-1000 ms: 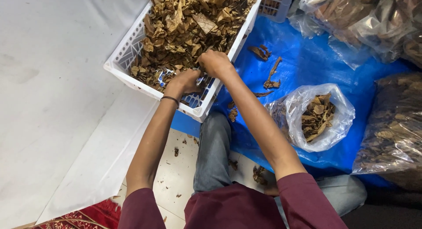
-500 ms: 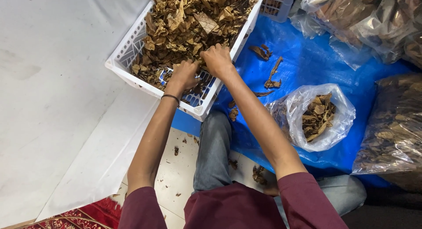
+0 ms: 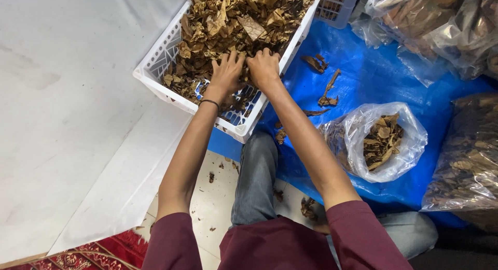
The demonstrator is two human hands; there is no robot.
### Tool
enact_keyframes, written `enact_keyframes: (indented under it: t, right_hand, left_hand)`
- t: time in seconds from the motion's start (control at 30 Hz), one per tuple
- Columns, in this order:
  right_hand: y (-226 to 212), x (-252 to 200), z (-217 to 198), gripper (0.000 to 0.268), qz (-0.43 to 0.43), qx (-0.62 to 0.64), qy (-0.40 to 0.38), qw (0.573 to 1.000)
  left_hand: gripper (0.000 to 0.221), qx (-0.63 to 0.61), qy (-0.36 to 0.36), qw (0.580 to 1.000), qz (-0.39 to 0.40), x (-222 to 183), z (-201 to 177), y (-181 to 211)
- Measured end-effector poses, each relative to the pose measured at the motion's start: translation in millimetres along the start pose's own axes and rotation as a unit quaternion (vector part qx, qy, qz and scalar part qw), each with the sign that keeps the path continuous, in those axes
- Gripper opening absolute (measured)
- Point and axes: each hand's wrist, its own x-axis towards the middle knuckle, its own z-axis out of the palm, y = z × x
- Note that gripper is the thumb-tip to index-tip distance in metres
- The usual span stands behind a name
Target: Sorting and transferring dried leaves from a plastic crate into a clear plastic bag.
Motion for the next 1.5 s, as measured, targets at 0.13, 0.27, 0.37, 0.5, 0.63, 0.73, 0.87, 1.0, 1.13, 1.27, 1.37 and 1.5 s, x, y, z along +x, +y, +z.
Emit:
enact_keyframes:
  t: [0.13, 0.27, 0.37, 0.5, 0.63, 0.73, 0.87, 1.0, 1.13, 1.27, 1.37, 1.5]
  right_hand:
    - [1.1, -10.0, -9.7, 0.014, -0.005, -0.001, 0.034, 0.999]
    - [-0.7, -9.9, -14.7, 0.011, -0.032, 0.015, 0.081, 0.996]
    - [5.1, -4.4, -1.1, 0.011, -0.037, 0.032, 0.080, 0.996]
    - [7.2, 7.8, 20.1, 0.012, -0.038, 0.089, 0.053, 0.994]
    - [10.4, -9.1, -27.2, 0.010, -0.033, 0.168, 0.031, 0.985]
    - [9.4, -21.4, -47.9, 0.016, -0.024, 0.227, 0.028, 0.973]
    - [19.8, -35.0, -73.9, 0.021, -0.033, 0.380, 0.038, 0.923]
    - [34.9, -36.4, -86.3, 0.025, -0.069, 0.489, 0.054, 0.868]
    - [36.9, -50.8, -105.6, 0.028, -0.056, 0.542, 0.051, 0.837]
    - [39.0, -58.9, -136.0, 0.029, 0.001, 0.568, 0.034, 0.822]
    - [48.9, -63.9, -153.2, 0.028, 0.047, 0.563, 0.020, 0.825]
    - [70.4, -80.3, -170.1, 0.026, 0.043, 0.568, 0.056, 0.820]
  left_hand:
    - [0.081, 0.039, -0.017, 0.999, 0.023, 18.8, 30.3, -7.6]
    - [0.044, 0.104, 0.058, 0.992, 0.031, 39.3, 63.2, -28.6]
    - [0.031, 0.107, 0.039, 0.992, 0.048, 64.7, 112.7, -48.7]
    - [0.012, 0.089, 0.010, 0.995, 0.048, 63.8, 128.1, -60.7]
    - [0.017, 0.069, -0.021, 0.996, 0.052, 35.5, 65.4, -44.7]
    - [0.018, 0.001, -0.028, 0.999, 0.039, 20.4, 40.7, -47.0]
    - [0.021, -0.076, -0.052, 0.996, 0.006, 0.3, 8.8, -46.8]
    - [0.034, -0.146, -0.045, 0.988, -0.005, -24.0, -45.7, -31.9]
    - [0.030, -0.185, -0.018, 0.982, 0.007, -39.4, -67.9, -17.5]
    - [0.023, -0.233, 0.008, 0.972, 0.008, -36.6, -87.1, 1.1]
    - [0.019, -0.241, 0.041, 0.970, 0.011, -34.3, -105.9, 15.5]
    - [0.011, -0.271, 0.076, 0.959, 0.025, -27.9, -119.8, 39.1]
